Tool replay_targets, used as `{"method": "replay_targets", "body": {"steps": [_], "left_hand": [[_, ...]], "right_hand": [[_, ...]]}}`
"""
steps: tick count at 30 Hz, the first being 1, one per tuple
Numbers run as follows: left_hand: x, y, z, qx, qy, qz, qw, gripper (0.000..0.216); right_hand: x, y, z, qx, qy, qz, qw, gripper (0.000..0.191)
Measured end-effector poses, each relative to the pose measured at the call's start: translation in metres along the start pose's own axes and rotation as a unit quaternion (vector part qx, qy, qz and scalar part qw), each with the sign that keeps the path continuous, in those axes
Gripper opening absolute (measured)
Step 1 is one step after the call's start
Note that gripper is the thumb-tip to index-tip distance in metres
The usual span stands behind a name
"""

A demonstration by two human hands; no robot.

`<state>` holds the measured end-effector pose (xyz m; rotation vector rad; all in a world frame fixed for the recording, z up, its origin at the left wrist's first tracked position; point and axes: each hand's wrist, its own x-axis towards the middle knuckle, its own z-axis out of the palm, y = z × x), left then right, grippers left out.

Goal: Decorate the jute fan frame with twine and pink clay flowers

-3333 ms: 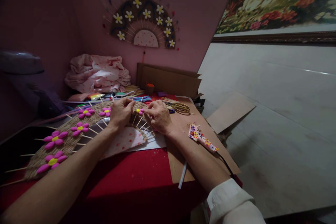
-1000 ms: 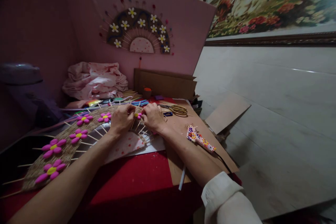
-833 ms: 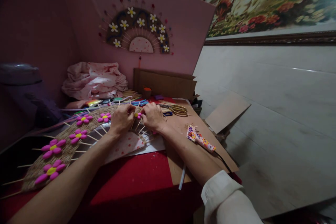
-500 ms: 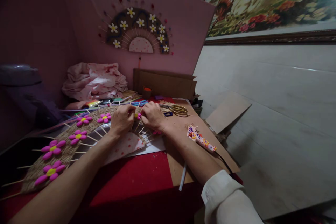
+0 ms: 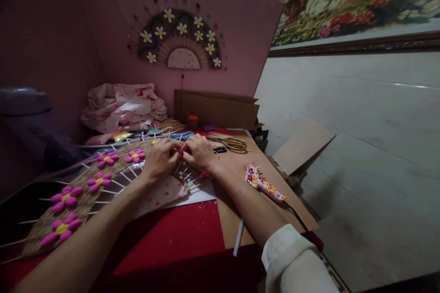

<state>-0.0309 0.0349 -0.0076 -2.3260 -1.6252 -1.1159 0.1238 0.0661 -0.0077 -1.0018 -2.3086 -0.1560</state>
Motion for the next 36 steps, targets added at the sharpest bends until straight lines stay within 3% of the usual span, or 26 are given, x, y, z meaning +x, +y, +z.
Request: {"method": "replay_targets", "body": {"steps": [8, 14, 18, 21, 25, 30, 36], "left_hand": [[0.001, 0.004, -0.002, 0.031, -0.019, -0.017, 0.999, 0.02], [-0.001, 0.005, -0.003, 0.019, -0.006, -0.023, 1.0, 0.017], [0.001, 0.001, -0.001, -0.029, 0.039, -0.03, 0.998, 0.022], [0.003, -0.001, 0.0, -0.107, 0.089, -0.026, 0.99, 0.024], [0.004, 0.004, -0.001, -0.238, 0.066, -0.003, 0.969, 0.028], [0.003, 0.013, -0.005, -0.426, -0.008, -0.083, 0.901, 0.025], [0.003, 0.014, -0.007, -0.486, -0.027, -0.131, 0.864, 0.026]], "right_hand": [[0.001, -0.001, 0.001, 0.037, 0.021, 0.029, 0.999, 0.004], [0.004, 0.007, -0.002, 0.123, 0.053, 0.109, 0.985, 0.007], [0.003, 0.006, -0.009, 0.188, 0.103, 0.139, 0.967, 0.006], [0.0, -0.003, -0.018, 0.186, 0.146, 0.105, 0.966, 0.009], [-0.006, -0.018, -0.025, 0.093, 0.152, 0.046, 0.983, 0.008], [-0.011, -0.02, -0.021, 0.04, 0.128, 0.028, 0.991, 0.011], [-0.013, -0.02, -0.018, 0.05, 0.154, 0.021, 0.987, 0.01]]}}
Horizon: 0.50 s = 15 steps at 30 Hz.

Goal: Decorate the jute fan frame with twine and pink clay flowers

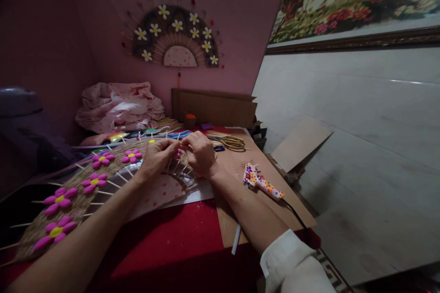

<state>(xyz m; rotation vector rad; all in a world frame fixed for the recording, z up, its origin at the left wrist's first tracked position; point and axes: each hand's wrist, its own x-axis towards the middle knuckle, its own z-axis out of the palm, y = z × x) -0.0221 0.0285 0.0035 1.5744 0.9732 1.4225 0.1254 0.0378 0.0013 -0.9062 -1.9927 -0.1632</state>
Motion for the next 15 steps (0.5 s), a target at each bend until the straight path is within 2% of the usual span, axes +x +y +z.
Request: {"method": "replay_targets", "body": {"steps": [2, 5, 9, 15], "left_hand": [[0.0005, 0.0004, 0.0005, -0.008, 0.003, -0.007, 1.0, 0.027], [0.0016, 0.0014, 0.0009, -0.034, 0.018, -0.017, 0.999, 0.026], [0.0045, 0.0009, -0.0011, -0.107, 0.043, -0.036, 0.993, 0.025], [0.0064, 0.0006, -0.0025, -0.177, 0.057, -0.066, 0.98, 0.024]], "right_hand": [[-0.0003, -0.0027, 0.0007, 0.003, 0.02, 0.015, 1.0, 0.01], [0.0003, -0.0046, 0.0037, 0.047, 0.042, 0.081, 0.995, 0.012], [0.0012, -0.0027, 0.0086, 0.149, 0.028, 0.172, 0.973, 0.014], [-0.0002, -0.0045, 0.0081, 0.208, 0.02, 0.196, 0.958, 0.011]]}}
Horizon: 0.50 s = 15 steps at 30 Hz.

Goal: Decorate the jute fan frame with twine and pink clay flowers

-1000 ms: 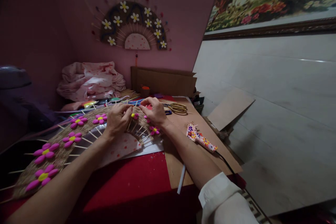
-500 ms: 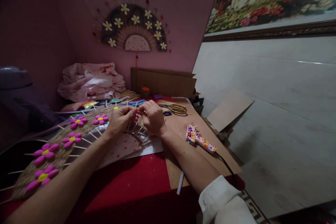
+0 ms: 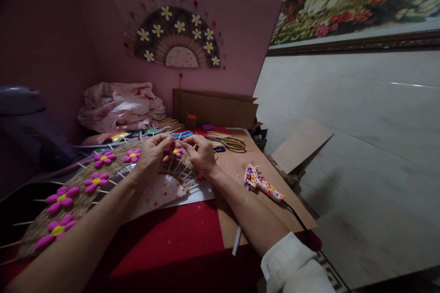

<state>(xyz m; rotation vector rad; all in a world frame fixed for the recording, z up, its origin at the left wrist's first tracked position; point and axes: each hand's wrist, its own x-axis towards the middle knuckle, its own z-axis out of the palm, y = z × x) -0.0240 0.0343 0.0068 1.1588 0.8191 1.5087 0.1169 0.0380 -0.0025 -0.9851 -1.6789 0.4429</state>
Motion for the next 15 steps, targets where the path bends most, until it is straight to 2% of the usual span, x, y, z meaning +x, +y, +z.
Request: {"method": "replay_targets", "body": {"steps": [5, 9, 12, 15], "left_hand": [[-0.002, 0.001, 0.001, -0.053, -0.011, -0.053, 0.997, 0.022], [0.002, -0.001, -0.003, -0.028, -0.04, -0.032, 0.998, 0.02], [0.005, -0.003, -0.007, 0.113, -0.011, 0.039, 0.993, 0.017], [0.005, -0.001, -0.01, 0.316, 0.038, 0.128, 0.94, 0.024]], "right_hand": [[-0.001, -0.001, -0.001, 0.058, -0.017, 0.021, 0.998, 0.015], [0.0, 0.002, -0.003, 0.006, -0.021, -0.005, 1.0, 0.019], [0.0, 0.004, -0.004, -0.13, -0.03, -0.063, 0.989, 0.018], [-0.002, 0.007, -0.004, -0.209, -0.051, -0.082, 0.973, 0.016]]}}
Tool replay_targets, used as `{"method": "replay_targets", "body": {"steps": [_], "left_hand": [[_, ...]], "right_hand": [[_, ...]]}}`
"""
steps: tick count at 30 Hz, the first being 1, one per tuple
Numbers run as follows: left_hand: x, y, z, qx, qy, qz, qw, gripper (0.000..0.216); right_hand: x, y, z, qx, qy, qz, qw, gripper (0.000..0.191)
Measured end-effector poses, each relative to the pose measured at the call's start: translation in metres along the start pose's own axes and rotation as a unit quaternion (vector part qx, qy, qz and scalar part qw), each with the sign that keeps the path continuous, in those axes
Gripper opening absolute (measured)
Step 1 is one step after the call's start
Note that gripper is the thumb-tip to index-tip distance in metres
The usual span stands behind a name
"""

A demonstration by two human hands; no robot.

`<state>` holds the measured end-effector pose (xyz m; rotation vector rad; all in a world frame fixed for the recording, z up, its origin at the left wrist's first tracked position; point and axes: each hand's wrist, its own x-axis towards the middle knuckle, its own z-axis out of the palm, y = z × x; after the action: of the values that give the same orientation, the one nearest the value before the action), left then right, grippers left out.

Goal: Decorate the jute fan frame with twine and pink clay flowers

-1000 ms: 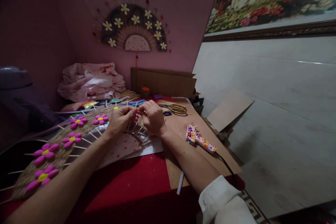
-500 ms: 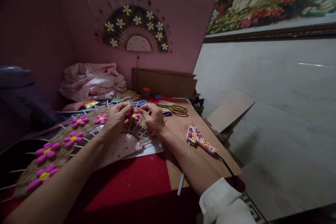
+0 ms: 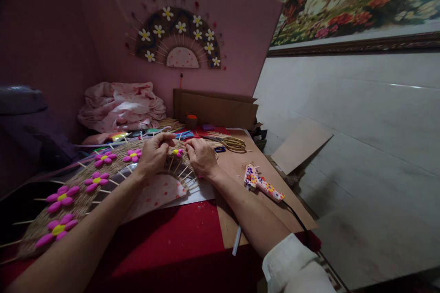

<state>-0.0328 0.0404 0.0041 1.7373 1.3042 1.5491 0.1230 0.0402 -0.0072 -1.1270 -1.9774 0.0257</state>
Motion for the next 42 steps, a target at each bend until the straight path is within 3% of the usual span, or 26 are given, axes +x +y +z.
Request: {"method": "replay_targets", "body": {"steps": [5, 10, 14, 19, 28, 42], "left_hand": [[-0.005, 0.004, -0.003, 0.228, 0.004, 0.046, 0.973, 0.029], [-0.011, 0.005, -0.002, 0.325, -0.038, 0.062, 0.943, 0.025], [-0.012, 0.004, -0.001, 0.332, -0.07, 0.065, 0.938, 0.022], [-0.011, 0.002, -0.001, 0.31, -0.057, 0.067, 0.947, 0.024], [-0.012, 0.003, 0.0, 0.322, -0.055, 0.054, 0.944, 0.019], [-0.013, 0.004, 0.0, 0.337, -0.056, 0.055, 0.938, 0.02]], "right_hand": [[-0.001, 0.0, 0.002, -0.025, 0.001, 0.015, 1.0, 0.024], [-0.002, 0.0, 0.003, 0.013, -0.003, 0.012, 1.0, 0.025], [-0.003, 0.001, 0.006, 0.061, 0.008, 0.034, 0.997, 0.026], [-0.004, 0.002, 0.006, 0.061, 0.026, 0.049, 0.997, 0.028], [-0.007, -0.005, 0.004, -0.037, 0.004, -0.046, 0.998, 0.036], [-0.008, -0.006, 0.005, -0.006, 0.02, 0.025, 0.999, 0.039]]}}
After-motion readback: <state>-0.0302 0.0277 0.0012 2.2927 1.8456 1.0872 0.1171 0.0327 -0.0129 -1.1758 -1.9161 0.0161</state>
